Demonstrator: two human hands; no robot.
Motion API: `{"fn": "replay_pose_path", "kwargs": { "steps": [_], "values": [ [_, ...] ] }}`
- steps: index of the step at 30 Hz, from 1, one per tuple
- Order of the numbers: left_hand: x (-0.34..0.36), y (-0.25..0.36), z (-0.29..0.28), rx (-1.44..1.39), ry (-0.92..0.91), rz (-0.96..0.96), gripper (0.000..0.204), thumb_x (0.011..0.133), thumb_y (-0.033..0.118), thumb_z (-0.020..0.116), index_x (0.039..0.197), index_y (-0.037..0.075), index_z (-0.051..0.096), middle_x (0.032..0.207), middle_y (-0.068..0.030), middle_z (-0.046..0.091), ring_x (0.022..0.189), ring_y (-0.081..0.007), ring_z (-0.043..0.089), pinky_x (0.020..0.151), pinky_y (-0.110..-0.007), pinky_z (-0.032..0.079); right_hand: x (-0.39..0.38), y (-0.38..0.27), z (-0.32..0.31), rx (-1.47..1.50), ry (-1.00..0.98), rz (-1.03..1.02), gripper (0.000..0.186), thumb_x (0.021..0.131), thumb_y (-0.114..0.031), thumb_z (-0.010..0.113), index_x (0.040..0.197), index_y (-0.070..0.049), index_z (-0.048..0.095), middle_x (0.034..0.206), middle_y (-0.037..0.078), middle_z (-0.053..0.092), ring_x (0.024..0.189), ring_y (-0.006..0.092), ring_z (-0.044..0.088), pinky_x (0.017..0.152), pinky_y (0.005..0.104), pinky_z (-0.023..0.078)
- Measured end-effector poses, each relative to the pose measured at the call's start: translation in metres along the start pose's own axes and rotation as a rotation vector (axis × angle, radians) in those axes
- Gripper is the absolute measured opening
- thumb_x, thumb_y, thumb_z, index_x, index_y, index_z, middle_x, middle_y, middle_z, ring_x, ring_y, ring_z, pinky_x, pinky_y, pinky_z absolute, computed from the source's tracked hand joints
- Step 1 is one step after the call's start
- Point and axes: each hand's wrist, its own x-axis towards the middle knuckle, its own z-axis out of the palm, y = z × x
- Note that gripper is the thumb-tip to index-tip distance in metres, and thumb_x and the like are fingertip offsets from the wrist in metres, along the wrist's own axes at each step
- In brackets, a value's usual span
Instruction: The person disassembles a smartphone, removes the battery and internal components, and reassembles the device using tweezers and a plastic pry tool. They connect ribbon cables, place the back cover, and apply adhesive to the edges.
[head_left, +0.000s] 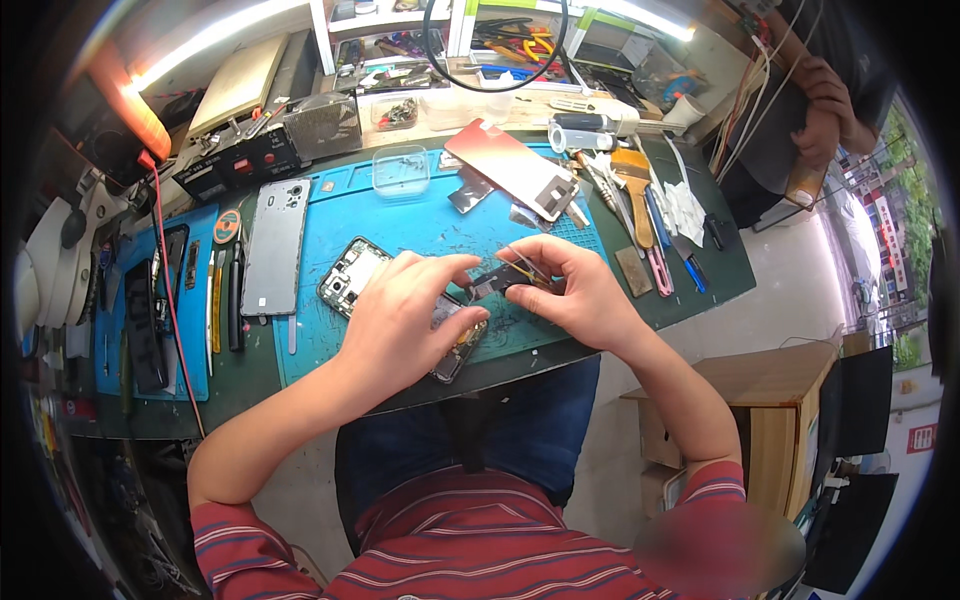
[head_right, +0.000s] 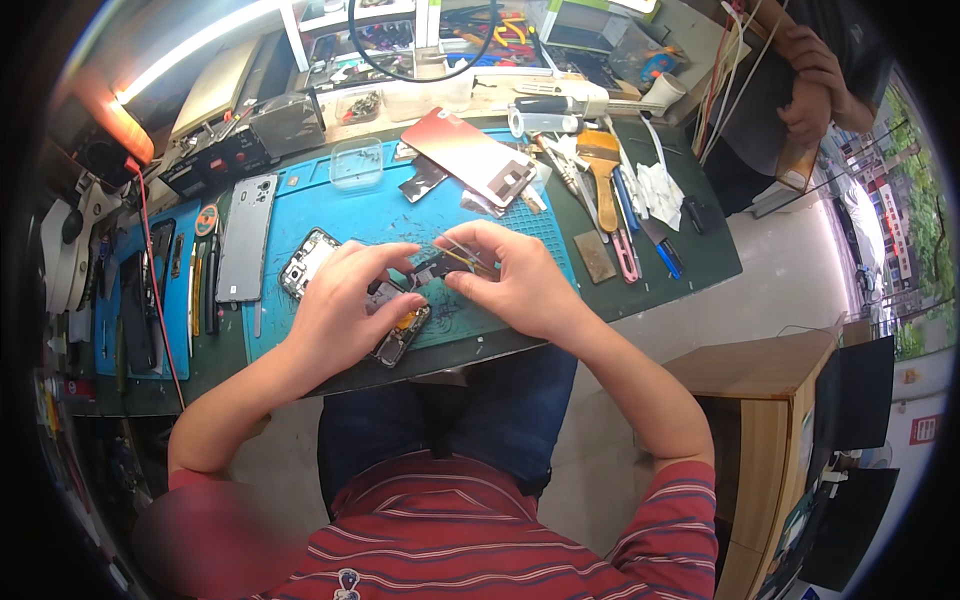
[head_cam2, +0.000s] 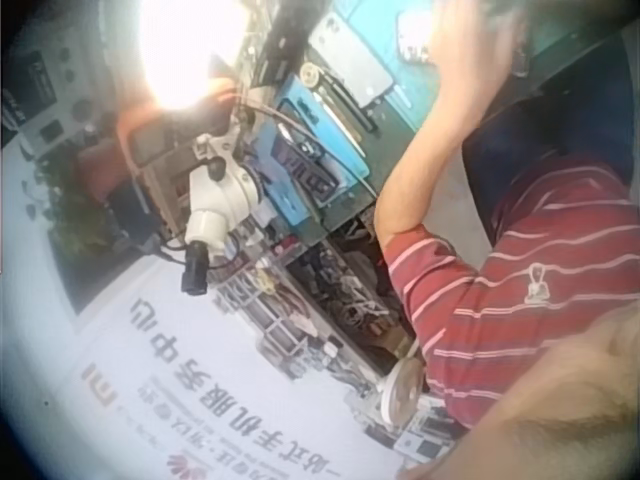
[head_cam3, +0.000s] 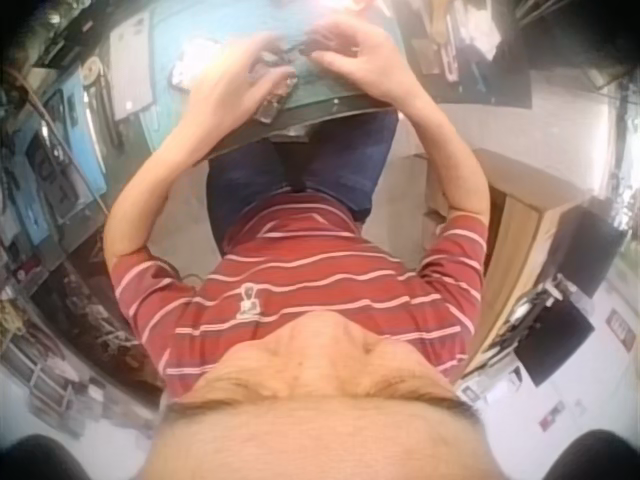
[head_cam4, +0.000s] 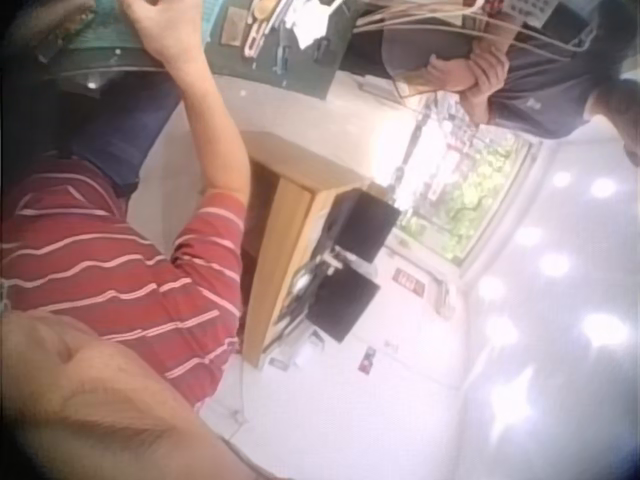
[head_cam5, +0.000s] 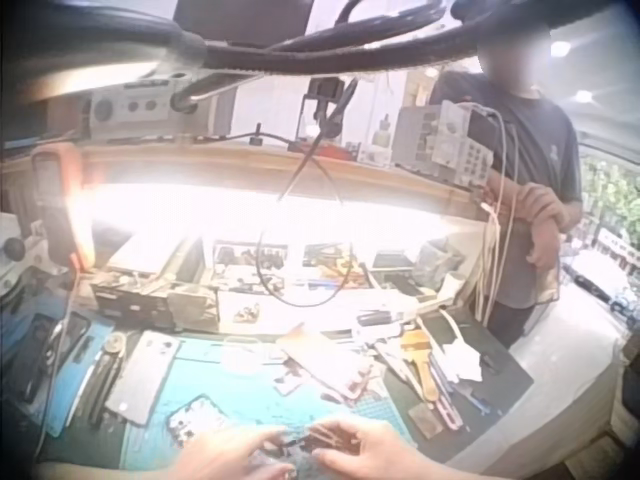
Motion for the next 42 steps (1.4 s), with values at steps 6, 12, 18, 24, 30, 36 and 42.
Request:
{"fn": "replay_pose_path", "kwargs": {
  "steps": [6, 12, 18, 24, 30, 36, 42],
  "values": [
    [0.007, -0.007, 0.006, -0.059, -0.008, -0.07, 0.02, 0.09, 0.01, 0.085, 0.108, 0.005, 0.078, 0.092, -0.0075, 0.074, 0.082, -0.0217, 0.069, 0.078, -0.037, 0.056, -0.006, 0.008, -0.003, 0.16, 0.041, -0.024, 0.031, 0.1, -0.006, 0.073, 0.13, -0.001, 0.073, 0.119, 0.003, 0.075, 0.085, 0.0056, 0.061, 0.081, 0.0257, 0.053],
    [-0.003, -0.006, 0.01, 0.004, 0.098, 0.034, 0.015, 0.09, 0.001, 0.081, 0.102, 0.004, 0.072, 0.096, -0.0082, 0.074, 0.079, -0.021, 0.071, 0.067, -0.032, 0.058, -0.015, -0.002, -0.005, 0.297, 0.03, 0.162, 0.029, 0.101, -0.018, 0.078, 0.123, 0.0, 0.075, 0.101, 0.0, 0.078, 0.074, 0.0041, 0.059, 0.072, 0.0234, 0.051],
    [-0.008, -0.006, 0.011, -0.114, 0.131, 0.111, 0.021, 0.086, -0.006, 0.076, 0.097, 0.002, 0.061, 0.107, -0.0107, 0.072, 0.092, -0.0324, 0.07, 0.08, -0.042, 0.058, -0.023, -0.009, 0.003, -0.109, 0.053, 0.105, 0.029, 0.105, -0.019, 0.077, 0.128, -0.001, 0.073, 0.094, 0.0, 0.077, 0.068, -0.0011, 0.057, 0.059, 0.0183, 0.044],
    [-0.008, -0.001, 0.01, -0.121, 0.055, 0.112, 0.025, 0.085, -0.007, 0.077, 0.099, 0.002, 0.058, 0.107, -0.012, 0.069, 0.092, -0.0331, 0.069, 0.081, -0.042, 0.056, -0.027, -0.001, 0.011, 0.198, 0.072, 0.087, 0.035, 0.104, -0.011, 0.076, 0.137, -0.002, 0.067, 0.104, 0.004, 0.076, 0.078, 0.0001, 0.061, 0.063, 0.0199, 0.048],
    [-0.005, -0.007, 0.014, -0.115, 0.096, 0.148, 0.026, 0.085, -0.008, 0.081, 0.1, 0.002, 0.061, 0.105, -0.0112, 0.069, 0.084, -0.0246, 0.068, 0.07, -0.034, 0.058, -0.028, -0.002, 0.007, 0.202, 0.12, 0.064, 0.038, 0.105, -0.007, 0.071, 0.143, -0.005, 0.064, 0.108, 0.005, 0.076, 0.081, 0.0, 0.06, 0.067, 0.0208, 0.049],
    [-0.006, 0.001, 0.011, -0.044, -0.001, -0.003, 0.025, 0.091, 0.008, 0.082, 0.109, 0.005, 0.066, 0.095, -0.0112, 0.068, 0.091, -0.0302, 0.068, 0.081, -0.044, 0.055, -0.033, -0.009, -0.001, 0.023, 0.137, -0.029, 0.028, 0.101, -0.007, 0.074, 0.129, -0.004, 0.073, 0.104, 0.005, 0.076, 0.072, 0.0034, 0.057, 0.065, 0.0243, 0.047],
    [-0.004, 0.001, 0.002, -0.13, 0.019, 0.041, 0.033, 0.092, 0.0, 0.079, 0.124, 0.003, 0.07, 0.105, -0.01, 0.076, 0.089, -0.024, 0.073, 0.083, -0.036, 0.058, -0.029, -0.011, 0.002, -0.182, 0.202, -0.126, 0.015, 0.096, -0.013, 0.083, 0.104, -0.002, 0.077, 0.09, 0.004, 0.067, 0.064, 0.0101, 0.052, 0.06, 0.0286, 0.043]
  ]
}}
